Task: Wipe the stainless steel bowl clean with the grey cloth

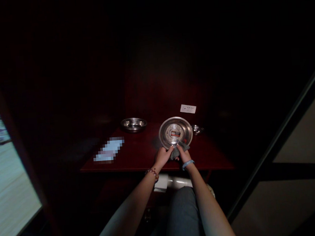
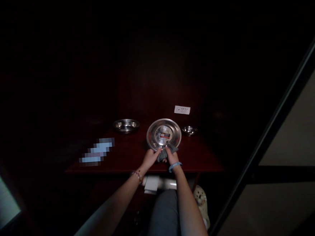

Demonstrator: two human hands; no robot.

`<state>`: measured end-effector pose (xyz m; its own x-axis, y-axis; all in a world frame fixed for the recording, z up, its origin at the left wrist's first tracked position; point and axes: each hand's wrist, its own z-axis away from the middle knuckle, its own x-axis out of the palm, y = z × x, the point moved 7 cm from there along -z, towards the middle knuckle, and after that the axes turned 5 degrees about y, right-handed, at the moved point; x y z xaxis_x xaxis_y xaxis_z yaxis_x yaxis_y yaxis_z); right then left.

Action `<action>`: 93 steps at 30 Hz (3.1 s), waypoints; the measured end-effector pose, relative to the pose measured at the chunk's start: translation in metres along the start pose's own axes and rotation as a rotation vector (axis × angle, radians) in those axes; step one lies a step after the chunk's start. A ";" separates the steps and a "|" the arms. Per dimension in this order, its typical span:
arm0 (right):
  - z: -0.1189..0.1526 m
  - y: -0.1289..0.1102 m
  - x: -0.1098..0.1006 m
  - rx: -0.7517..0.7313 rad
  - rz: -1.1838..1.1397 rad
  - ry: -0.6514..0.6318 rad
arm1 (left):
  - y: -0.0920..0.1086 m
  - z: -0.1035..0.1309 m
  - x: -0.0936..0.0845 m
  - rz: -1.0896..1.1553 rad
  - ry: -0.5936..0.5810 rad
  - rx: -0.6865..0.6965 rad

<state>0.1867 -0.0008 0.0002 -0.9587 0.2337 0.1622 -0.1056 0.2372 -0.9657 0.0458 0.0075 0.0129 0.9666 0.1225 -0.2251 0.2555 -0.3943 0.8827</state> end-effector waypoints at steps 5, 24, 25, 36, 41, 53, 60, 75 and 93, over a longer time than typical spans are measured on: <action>-0.001 0.002 -0.001 -0.006 0.024 -0.008 | -0.001 0.000 -0.001 0.019 0.005 -0.035; 0.000 0.002 0.000 0.003 0.005 -0.003 | 0.013 0.004 -0.005 0.070 0.011 -0.031; 0.000 0.002 0.000 0.002 0.002 -0.006 | 0.013 0.004 -0.005 0.064 0.006 -0.031; -0.001 0.003 0.000 -0.003 -0.025 -0.025 | 0.005 0.002 -0.002 0.042 -0.014 -0.051; -0.003 0.005 0.000 -0.004 -0.029 -0.019 | 0.001 0.000 -0.001 0.044 -0.009 -0.052; -0.002 0.003 0.001 -0.003 -0.031 -0.032 | -0.002 -0.002 0.002 0.073 0.000 -0.032; -0.002 0.006 0.000 0.004 -0.022 -0.026 | -0.003 -0.003 0.004 0.083 -0.018 0.016; 0.001 0.002 0.001 0.003 -0.002 -0.021 | 0.001 -0.001 0.001 0.093 -0.007 -0.035; -0.001 0.003 -0.001 0.014 -0.027 0.004 | 0.000 -0.002 0.004 0.084 -0.023 0.032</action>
<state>0.1878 0.0001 -0.0029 -0.9544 0.2311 0.1888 -0.1348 0.2306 -0.9637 0.0496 0.0096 0.0125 0.9848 0.0665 -0.1607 0.1736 -0.4308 0.8856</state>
